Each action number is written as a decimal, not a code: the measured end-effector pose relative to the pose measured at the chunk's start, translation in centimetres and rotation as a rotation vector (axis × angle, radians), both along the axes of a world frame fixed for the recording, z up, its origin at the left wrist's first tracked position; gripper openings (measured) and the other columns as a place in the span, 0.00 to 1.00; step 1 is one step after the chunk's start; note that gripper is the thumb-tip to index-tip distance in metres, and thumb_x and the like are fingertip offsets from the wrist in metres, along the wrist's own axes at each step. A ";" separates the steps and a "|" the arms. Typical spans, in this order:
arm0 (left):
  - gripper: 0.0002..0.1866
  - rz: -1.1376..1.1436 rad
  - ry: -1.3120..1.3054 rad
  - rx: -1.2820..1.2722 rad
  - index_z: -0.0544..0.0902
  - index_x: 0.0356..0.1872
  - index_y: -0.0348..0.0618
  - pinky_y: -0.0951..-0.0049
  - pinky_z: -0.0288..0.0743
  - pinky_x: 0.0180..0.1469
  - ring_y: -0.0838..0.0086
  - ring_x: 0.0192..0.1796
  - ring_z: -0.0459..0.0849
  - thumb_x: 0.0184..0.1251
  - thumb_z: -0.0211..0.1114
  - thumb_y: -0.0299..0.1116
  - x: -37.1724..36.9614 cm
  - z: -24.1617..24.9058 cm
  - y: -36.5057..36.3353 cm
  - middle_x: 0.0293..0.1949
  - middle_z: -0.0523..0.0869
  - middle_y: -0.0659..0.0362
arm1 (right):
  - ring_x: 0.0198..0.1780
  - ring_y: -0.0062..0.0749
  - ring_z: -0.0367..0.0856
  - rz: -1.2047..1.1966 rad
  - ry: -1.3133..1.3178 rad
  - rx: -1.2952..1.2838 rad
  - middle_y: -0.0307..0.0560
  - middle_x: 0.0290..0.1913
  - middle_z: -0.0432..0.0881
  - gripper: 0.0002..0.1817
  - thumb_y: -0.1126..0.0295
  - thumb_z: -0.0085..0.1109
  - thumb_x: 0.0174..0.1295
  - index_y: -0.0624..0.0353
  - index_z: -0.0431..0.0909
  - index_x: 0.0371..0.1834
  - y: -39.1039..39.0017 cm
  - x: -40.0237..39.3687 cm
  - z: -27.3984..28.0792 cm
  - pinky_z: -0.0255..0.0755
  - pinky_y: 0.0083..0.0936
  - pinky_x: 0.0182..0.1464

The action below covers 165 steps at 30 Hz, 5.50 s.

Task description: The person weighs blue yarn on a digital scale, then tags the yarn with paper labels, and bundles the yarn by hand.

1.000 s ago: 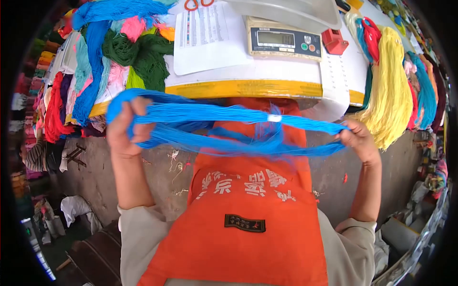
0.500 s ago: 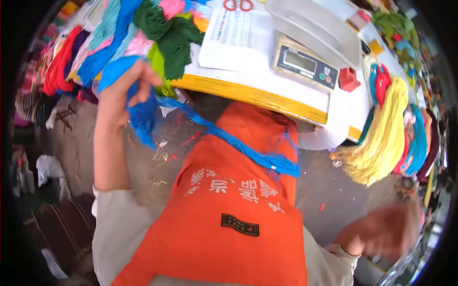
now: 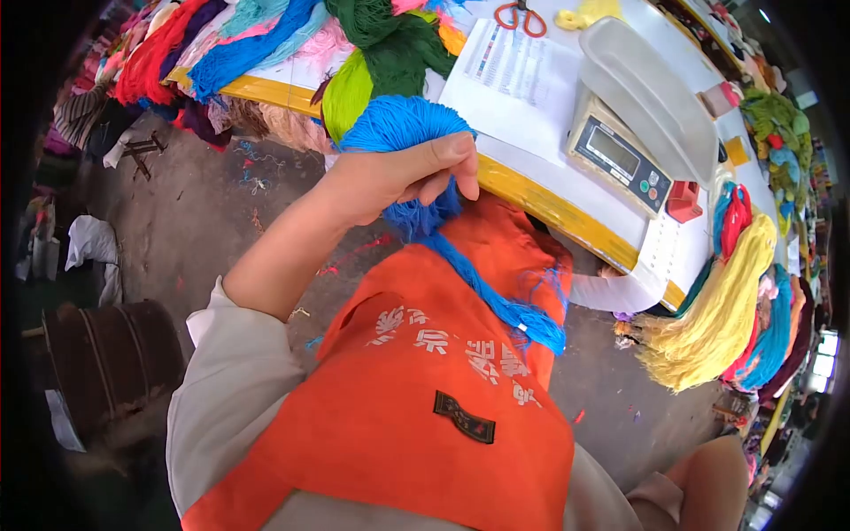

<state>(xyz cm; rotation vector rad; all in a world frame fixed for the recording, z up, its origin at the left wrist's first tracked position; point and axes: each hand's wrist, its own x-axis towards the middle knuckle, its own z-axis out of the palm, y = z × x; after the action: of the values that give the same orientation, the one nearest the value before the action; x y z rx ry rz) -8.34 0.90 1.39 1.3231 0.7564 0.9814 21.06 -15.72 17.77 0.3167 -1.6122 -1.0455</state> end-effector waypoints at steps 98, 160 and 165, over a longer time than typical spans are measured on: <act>0.11 0.741 -0.677 0.021 0.79 0.41 0.40 0.82 0.55 0.22 0.85 0.21 0.64 0.75 0.61 0.38 -13.4 -0.3 7.8 0.24 0.73 0.67 | 0.29 0.20 0.71 0.441 0.599 -1.951 0.34 0.30 0.78 0.16 0.56 0.59 0.70 0.57 0.76 0.49 9.3 20.4 -0.2 0.67 0.21 0.35; 0.27 0.253 -0.263 -0.055 0.67 0.68 0.33 0.86 0.52 0.18 0.86 0.19 0.67 0.71 0.61 0.33 2.6 -4.2 5.2 0.34 0.83 0.58 | 0.33 0.55 0.81 -0.560 -0.832 -1.679 0.51 0.28 0.78 0.06 0.67 0.58 0.60 0.56 0.72 0.33 9.6 -0.6 -18.0 0.73 0.48 0.38; 0.25 -0.439 -0.207 0.049 0.72 0.65 0.33 0.74 0.77 0.48 0.69 0.53 0.84 0.73 0.61 0.36 6.8 -2.8 -0.5 0.55 0.83 0.48 | 0.34 0.55 0.81 -0.269 -0.352 -2.038 0.55 0.29 0.78 0.11 0.63 0.62 0.62 0.57 0.72 0.32 8.1 -1.0 -16.3 0.72 0.46 0.33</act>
<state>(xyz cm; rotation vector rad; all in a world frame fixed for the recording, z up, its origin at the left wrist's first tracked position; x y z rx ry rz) -1.56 0.38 -1.43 1.3313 0.2667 0.7688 20.05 -7.59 1.47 -1.1406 -2.2265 0.8489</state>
